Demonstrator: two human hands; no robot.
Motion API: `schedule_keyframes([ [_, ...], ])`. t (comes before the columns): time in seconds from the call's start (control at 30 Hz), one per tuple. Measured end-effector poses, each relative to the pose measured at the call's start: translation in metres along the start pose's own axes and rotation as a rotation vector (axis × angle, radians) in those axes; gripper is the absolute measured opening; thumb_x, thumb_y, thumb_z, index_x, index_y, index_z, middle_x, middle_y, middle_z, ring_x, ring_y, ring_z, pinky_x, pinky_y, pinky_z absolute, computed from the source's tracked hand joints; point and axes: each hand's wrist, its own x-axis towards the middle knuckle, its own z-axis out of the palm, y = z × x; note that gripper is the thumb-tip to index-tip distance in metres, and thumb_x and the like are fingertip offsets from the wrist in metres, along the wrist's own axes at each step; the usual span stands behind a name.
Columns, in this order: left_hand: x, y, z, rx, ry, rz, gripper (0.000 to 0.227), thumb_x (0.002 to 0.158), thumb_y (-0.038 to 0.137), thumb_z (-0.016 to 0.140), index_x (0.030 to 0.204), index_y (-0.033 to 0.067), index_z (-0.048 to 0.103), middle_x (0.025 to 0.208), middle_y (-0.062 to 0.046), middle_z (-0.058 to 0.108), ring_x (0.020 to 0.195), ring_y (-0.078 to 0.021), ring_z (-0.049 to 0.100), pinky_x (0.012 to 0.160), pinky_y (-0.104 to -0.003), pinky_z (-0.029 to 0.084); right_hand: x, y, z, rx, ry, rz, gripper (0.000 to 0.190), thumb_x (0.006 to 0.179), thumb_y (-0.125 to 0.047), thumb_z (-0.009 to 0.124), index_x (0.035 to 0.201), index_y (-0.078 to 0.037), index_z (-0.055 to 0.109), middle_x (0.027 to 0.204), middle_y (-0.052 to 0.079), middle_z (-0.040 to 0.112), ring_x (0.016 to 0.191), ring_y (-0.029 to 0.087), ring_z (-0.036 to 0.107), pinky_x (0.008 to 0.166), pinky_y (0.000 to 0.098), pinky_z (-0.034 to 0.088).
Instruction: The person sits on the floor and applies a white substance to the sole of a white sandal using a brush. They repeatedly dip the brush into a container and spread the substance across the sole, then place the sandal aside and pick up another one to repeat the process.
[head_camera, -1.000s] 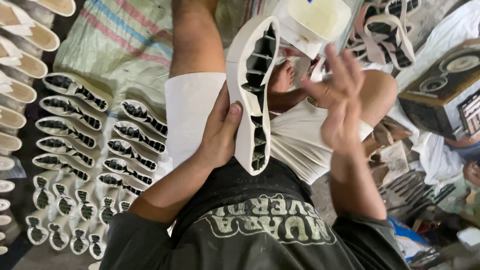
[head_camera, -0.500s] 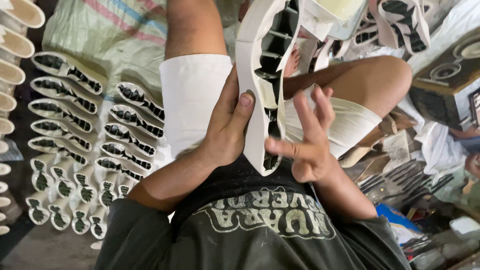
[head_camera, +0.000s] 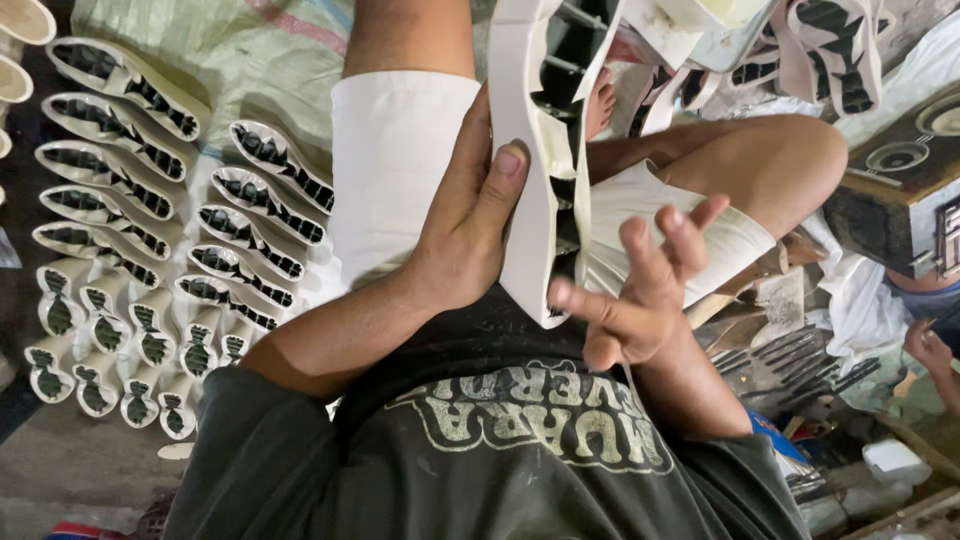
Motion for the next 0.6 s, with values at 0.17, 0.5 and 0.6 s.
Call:
schedule_keyframes([
  [0.17,-0.001,-0.002,0.003,-0.029,-0.018,-0.024,0.058,0.125,0.038,0.03,0.166,-0.0001,0.012,0.161,-0.019,0.041,0.146,-0.0237,0.042,0.126,-0.037,0.038,-0.001,0.007,-0.001,-0.036,-0.024,-0.02,0.071,0.105,-0.073,0.027,0.122,-0.029,0.08,0.164,0.015,0.038,0.157,0.032,0.022,0.129,0.0571,-0.005],
  [0.5,0.002,-0.008,0.001,-0.163,-0.059,-0.034,0.057,0.124,0.037,0.026,0.165,0.0032,0.005,0.158,-0.018,0.043,0.145,-0.024,0.052,0.123,-0.038,0.052,0.003,0.009,-0.005,-0.114,0.006,-0.143,0.066,0.103,-0.08,0.029,0.124,-0.04,0.077,0.164,0.01,0.039,0.155,0.028,0.026,0.128,0.0556,-0.007],
  [0.6,0.003,-0.007,0.0,-0.154,-0.052,-0.03,0.057,0.124,0.039,0.025,0.165,0.003,0.007,0.157,-0.018,0.044,0.142,-0.0239,0.052,0.123,-0.038,0.052,0.007,0.013,-0.004,-0.163,0.007,-0.157,0.065,0.101,-0.081,0.03,0.122,-0.043,0.078,0.164,0.008,0.04,0.155,0.026,0.027,0.129,0.0555,-0.008],
])
